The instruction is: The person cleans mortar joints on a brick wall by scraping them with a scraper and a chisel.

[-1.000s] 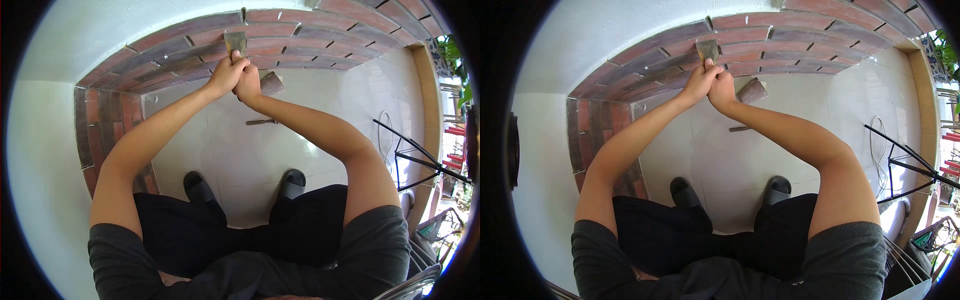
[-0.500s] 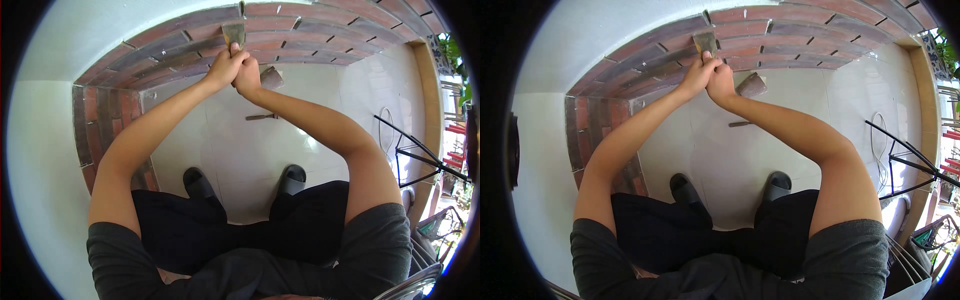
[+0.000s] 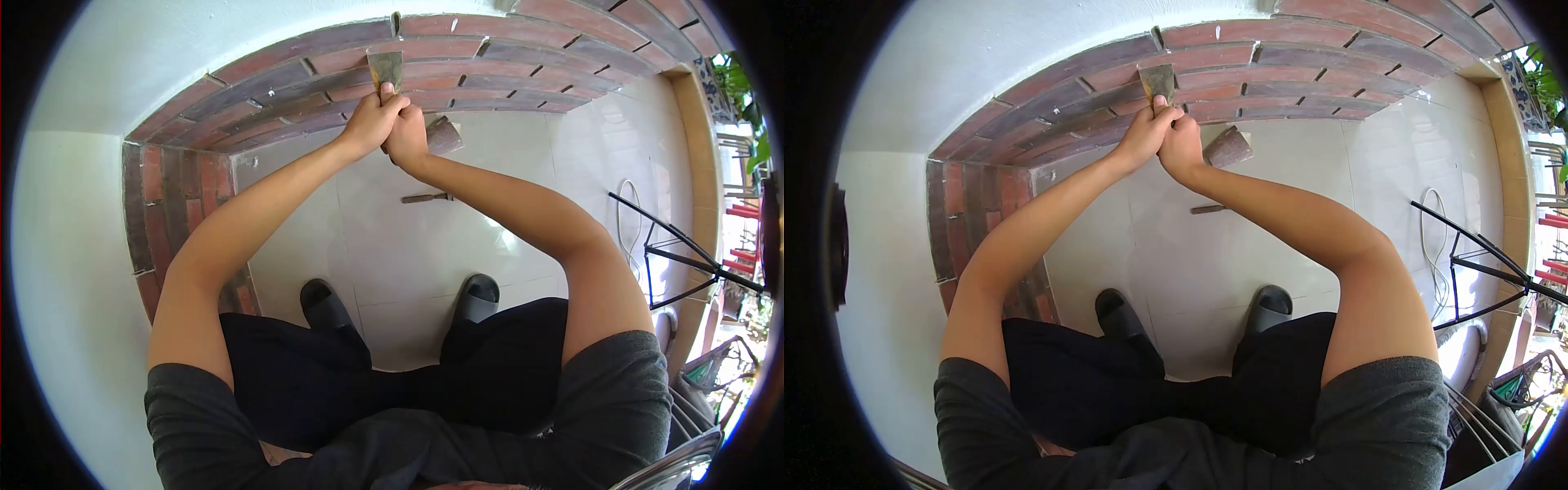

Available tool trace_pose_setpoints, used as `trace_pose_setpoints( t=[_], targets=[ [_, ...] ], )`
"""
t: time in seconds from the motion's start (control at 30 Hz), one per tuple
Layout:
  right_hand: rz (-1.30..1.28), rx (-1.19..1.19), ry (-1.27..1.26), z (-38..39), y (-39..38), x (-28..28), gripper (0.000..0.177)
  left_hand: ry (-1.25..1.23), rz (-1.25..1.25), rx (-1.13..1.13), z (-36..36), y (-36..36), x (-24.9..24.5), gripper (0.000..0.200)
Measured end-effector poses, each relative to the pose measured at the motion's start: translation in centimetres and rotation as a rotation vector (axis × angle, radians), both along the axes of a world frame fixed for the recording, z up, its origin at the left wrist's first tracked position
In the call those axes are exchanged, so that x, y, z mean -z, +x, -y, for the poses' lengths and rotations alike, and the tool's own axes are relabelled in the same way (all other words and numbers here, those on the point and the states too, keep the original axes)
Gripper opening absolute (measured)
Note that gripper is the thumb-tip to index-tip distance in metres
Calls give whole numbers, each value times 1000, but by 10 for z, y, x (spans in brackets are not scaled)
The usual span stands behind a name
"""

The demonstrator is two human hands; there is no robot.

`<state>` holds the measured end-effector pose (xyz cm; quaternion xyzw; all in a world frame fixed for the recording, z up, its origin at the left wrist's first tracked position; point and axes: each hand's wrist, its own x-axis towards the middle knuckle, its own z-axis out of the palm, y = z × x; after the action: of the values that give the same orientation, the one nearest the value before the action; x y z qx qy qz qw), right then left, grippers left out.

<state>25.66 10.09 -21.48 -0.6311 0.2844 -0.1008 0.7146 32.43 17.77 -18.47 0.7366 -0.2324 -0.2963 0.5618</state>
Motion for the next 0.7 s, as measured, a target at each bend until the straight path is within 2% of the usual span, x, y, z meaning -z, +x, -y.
trace_pose_setpoints(
  t=[0.1,0.23,0.33,0.47,0.6,0.7],
  targets=[
    [-10,-17,-32,2,0,-3,63,-14,-69,-12,0,-2,-6,40],
    [55,1,-98,1,1,-5,64,-37,23,-20,0,2,-1,38],
    [-74,-4,-63,-2,-4,0,65,-40,-3,-31,0,-3,14,38],
    [-39,-10,1,-4,-7,-10,68,141,-142,18,-5,-3,-12,38],
    [108,20,-37,-7,-3,2,64,148,-100,13,-5,-4,-7,38],
    [77,17,-24,-7,-2,2,64,123,-112,16,-3,-2,-6,37]
  ],
)
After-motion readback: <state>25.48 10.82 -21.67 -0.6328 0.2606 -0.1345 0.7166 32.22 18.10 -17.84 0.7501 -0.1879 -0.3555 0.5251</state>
